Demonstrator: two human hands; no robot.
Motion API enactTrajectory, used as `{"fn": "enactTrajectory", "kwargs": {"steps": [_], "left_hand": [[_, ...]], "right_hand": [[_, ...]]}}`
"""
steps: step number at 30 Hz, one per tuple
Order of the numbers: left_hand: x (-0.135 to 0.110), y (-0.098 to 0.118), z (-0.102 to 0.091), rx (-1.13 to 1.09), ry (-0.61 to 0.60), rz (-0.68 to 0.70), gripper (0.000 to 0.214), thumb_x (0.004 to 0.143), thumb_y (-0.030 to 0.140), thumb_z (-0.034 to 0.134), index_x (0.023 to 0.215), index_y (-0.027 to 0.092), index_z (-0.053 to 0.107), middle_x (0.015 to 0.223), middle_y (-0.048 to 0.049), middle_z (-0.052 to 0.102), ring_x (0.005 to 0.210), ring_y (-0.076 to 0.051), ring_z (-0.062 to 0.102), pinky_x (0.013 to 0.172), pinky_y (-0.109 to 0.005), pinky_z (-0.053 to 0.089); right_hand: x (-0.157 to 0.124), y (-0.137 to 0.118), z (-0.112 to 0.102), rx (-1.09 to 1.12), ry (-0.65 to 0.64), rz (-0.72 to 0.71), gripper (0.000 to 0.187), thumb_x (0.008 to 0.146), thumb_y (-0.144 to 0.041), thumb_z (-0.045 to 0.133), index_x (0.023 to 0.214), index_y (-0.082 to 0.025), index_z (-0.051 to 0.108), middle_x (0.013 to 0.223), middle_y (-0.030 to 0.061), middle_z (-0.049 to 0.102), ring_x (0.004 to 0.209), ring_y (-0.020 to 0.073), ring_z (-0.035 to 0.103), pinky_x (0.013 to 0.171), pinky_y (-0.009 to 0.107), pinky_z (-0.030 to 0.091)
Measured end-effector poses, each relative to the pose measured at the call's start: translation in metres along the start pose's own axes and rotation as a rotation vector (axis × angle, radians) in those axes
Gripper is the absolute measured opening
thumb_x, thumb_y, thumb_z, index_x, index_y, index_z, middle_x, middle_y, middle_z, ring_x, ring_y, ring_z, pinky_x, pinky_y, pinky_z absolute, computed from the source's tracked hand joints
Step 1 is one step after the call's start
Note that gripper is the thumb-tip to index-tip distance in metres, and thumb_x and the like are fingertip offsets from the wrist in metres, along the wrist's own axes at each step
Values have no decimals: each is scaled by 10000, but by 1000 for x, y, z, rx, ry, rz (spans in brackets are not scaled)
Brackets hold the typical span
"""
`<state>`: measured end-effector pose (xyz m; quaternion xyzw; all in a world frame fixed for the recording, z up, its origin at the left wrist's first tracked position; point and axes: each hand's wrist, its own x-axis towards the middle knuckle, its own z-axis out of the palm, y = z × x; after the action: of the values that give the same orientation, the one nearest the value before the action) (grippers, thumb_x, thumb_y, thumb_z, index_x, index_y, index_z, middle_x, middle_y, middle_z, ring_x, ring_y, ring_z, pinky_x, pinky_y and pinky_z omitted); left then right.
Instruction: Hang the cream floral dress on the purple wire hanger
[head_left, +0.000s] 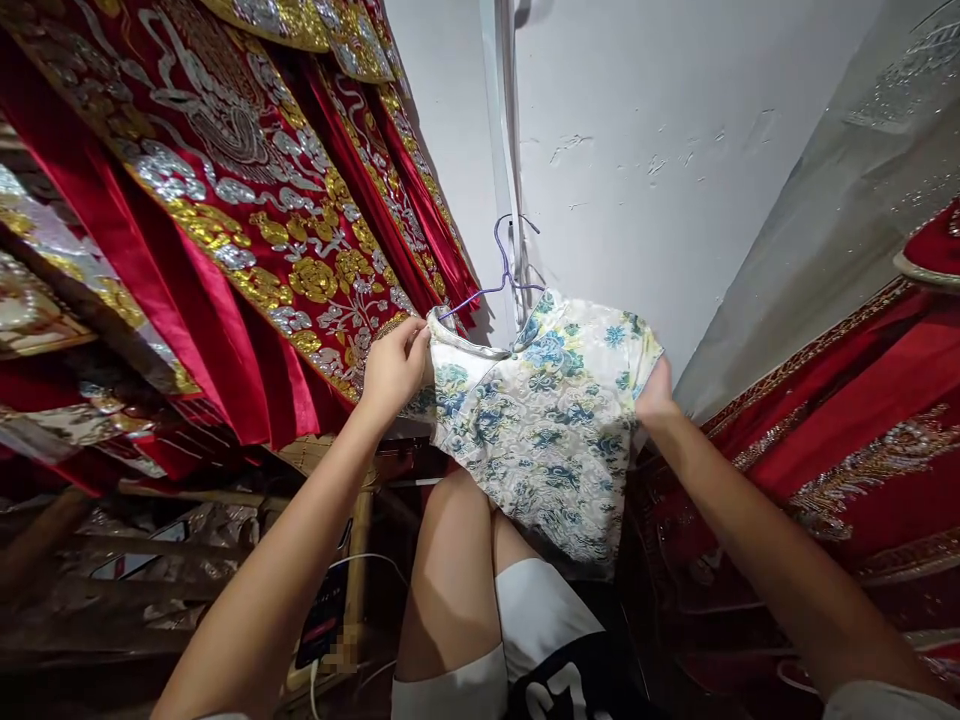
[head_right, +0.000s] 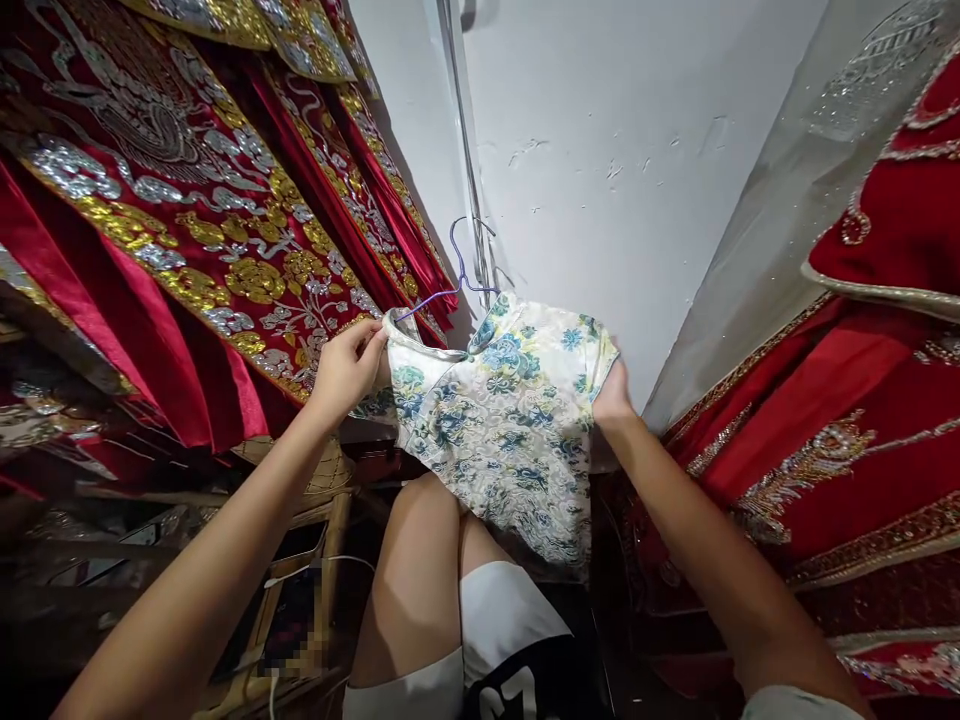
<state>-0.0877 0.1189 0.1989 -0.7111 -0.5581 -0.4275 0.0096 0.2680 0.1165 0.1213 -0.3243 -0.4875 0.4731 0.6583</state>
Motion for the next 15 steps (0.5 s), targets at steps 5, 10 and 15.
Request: {"fn": "enactTrajectory", "kwargs": {"steps": [5,10,15], "left_hand": [[11,18,7,-133,-2,-87,233,951,333,480,787,190,563,714,-10,573,705,-179,514,674,-279,354],[23,21,19,-249,99,-107,376,929,429,612,667,204,462,623,24,441,602,-141,376,592,-282,285],[2,18,32,-631,325,-238,552,965,582,580,605,219,371,582,34,367,560,-129,340,553,-283,306]], "right_hand": [[34,-53,12,186,-59,13,926,732,-960,401,1219,-229,694,1188,149,726,1282,386,616,1002,607,538],[10,-95,60,-29,-295,-34,975,774,-980,173,1200,-286,708,1143,113,742,1244,347,641,964,566,528],[-33,-80,80,-589,-836,-153,680,885,-750,545,1324,-245,667,1329,134,678,1273,340,609,1071,570,487]]}}
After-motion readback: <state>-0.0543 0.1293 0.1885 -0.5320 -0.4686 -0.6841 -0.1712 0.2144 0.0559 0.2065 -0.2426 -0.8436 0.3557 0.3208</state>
